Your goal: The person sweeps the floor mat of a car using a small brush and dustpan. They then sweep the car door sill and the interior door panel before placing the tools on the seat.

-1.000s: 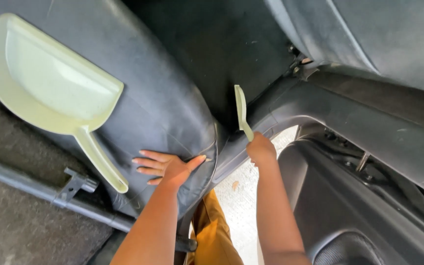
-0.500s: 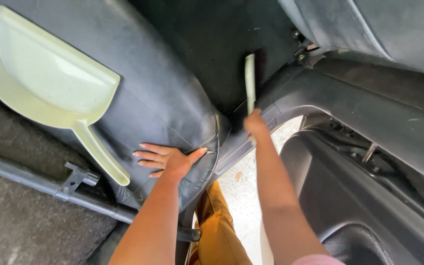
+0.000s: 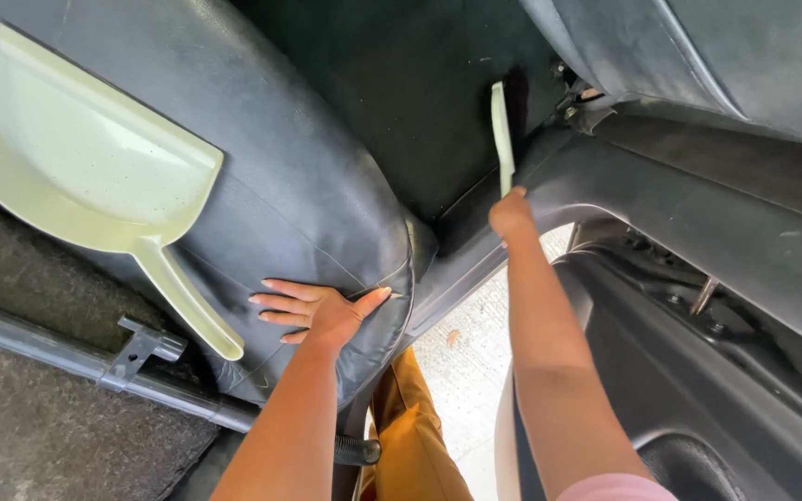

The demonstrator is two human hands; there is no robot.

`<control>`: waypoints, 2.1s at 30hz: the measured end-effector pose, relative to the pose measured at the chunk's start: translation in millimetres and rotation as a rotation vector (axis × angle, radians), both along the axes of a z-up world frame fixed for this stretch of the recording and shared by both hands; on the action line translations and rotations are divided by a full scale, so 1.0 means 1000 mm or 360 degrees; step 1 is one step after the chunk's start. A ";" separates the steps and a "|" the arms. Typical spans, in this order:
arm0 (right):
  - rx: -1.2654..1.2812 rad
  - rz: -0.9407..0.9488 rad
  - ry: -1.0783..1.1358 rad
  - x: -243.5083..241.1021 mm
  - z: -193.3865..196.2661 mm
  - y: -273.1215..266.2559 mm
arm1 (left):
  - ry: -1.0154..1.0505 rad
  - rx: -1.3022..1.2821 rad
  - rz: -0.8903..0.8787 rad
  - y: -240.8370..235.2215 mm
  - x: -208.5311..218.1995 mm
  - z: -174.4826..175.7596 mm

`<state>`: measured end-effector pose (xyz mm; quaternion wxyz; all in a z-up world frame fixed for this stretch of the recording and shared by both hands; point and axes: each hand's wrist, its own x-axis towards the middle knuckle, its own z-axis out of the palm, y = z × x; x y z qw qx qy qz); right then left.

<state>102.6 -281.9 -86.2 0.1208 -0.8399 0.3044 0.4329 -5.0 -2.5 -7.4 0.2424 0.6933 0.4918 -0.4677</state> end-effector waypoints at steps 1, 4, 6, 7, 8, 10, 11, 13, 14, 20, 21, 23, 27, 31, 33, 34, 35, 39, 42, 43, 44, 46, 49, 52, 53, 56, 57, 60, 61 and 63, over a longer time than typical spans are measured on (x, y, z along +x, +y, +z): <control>-0.0003 0.0011 0.0004 -0.021 -0.006 0.003 | 0.0004 -0.0003 0.0011 -0.001 0.001 0.003; 0.0227 -0.0067 0.0083 -0.080 -0.020 0.016 | -0.0005 -0.0015 0.0028 0.001 0.005 0.011; 0.0571 -0.0225 0.0193 -0.119 -0.027 0.026 | -0.0006 -0.0082 0.0017 0.003 0.006 0.013; 0.0572 -0.0218 0.0192 -0.118 -0.017 0.027 | -0.0009 -0.0081 0.0024 0.003 0.006 0.012; 0.0513 -0.0232 0.0157 -0.117 -0.008 0.029 | -0.0007 -0.0075 0.0033 0.003 0.005 0.010; 0.0453 -0.0255 0.0120 -0.101 0.008 0.021 | -0.0006 -0.0071 0.0033 0.002 0.007 0.009; 0.0375 -0.0157 -0.0019 -0.086 0.015 0.012 | 0.0006 -0.0048 0.0025 0.001 0.007 0.010; 0.0293 -0.0061 -0.0130 -0.051 0.029 0.003 | 0.0044 -0.0027 0.0016 -0.001 0.006 0.012; 0.0192 -0.0083 -0.0242 -0.031 0.035 0.004 | 0.0017 -0.0033 0.0004 0.000 0.004 0.014; 0.0231 -0.0306 -0.0280 -0.057 -0.033 -0.001 | -0.0018 0.0021 0.0019 -0.001 0.002 0.002; 0.0334 -0.0410 -0.0136 -0.081 -0.049 0.001 | -0.0013 0.0026 0.0019 0.000 -0.001 0.001; 0.0404 -0.0449 0.0043 -0.111 -0.035 0.021 | -0.0016 0.0015 0.0024 0.000 0.000 0.001; 0.0442 -0.0345 0.0236 -0.120 -0.001 0.022 | 0.0009 -0.0011 0.0051 0.000 0.008 0.012; 0.0293 -0.0183 -0.0043 -0.053 0.023 0.002 | 0.0031 -0.0024 0.0054 0.000 0.006 0.011; 0.0013 -0.0121 -0.0333 -0.006 0.042 0.015 | -0.0021 -0.0080 0.0003 0.003 0.008 0.015; 0.0018 -0.0117 -0.0331 -0.009 0.001 -0.006 | -0.0019 -0.0075 0.0006 0.002 0.005 0.013; 0.0033 -0.0204 -0.0357 -0.010 -0.039 -0.027 | -0.0002 -0.0054 0.0010 0.002 0.004 0.010; 0.0182 0.0107 0.0106 -0.030 -0.035 -0.010 | 0.0003 -0.0048 0.0009 0.002 0.007 0.013; 0.0443 0.0198 0.0434 -0.078 -0.032 -0.001 | -0.0008 -0.0046 0.0040 0.004 0.007 0.012; 0.0441 0.0203 0.0443 -0.080 -0.014 0.002 | 0.0000 -0.0048 0.0046 0.004 0.006 0.012; 0.0475 0.0116 0.0450 -0.083 0.003 0.004 | 0.0003 -0.0066 0.0040 0.004 0.005 0.013; 0.0513 0.0029 0.0441 -0.059 0.050 0.013 | -0.0010 -0.0080 0.0031 0.003 0.005 0.012; 0.0415 0.0048 0.0163 0.008 0.100 0.023 | -0.0015 -0.0089 0.0048 0.004 0.003 0.008; 0.0187 0.0314 -0.0053 0.057 0.043 -0.009 | -0.0022 -0.0018 0.0018 -0.002 -0.002 0.003; 0.0125 0.0267 -0.0188 0.070 -0.002 -0.025 | -0.0025 0.0011 0.0028 -0.003 -0.002 0.000; 0.0066 0.0283 -0.0277 0.068 -0.106 -0.062 | -0.0035 0.0052 0.0047 -0.006 -0.002 0.004; 0.0057 0.0344 -0.0240 0.068 -0.136 -0.068 | -0.0051 0.0056 0.0049 -0.004 0.002 0.006; 0.0357 0.0235 -0.0035 0.034 0.038 0.051 | 0.0034 -0.0069 0.0099 0.002 0.011 0.020; 0.0374 0.0257 -0.0038 0.019 0.008 0.036 | 0.0029 -0.0052 0.0121 0.006 0.016 0.025; 0.0706 -0.0278 0.0321 -0.029 -0.051 -0.004 | -0.0018 -0.0105 0.0083 0.007 0.014 0.034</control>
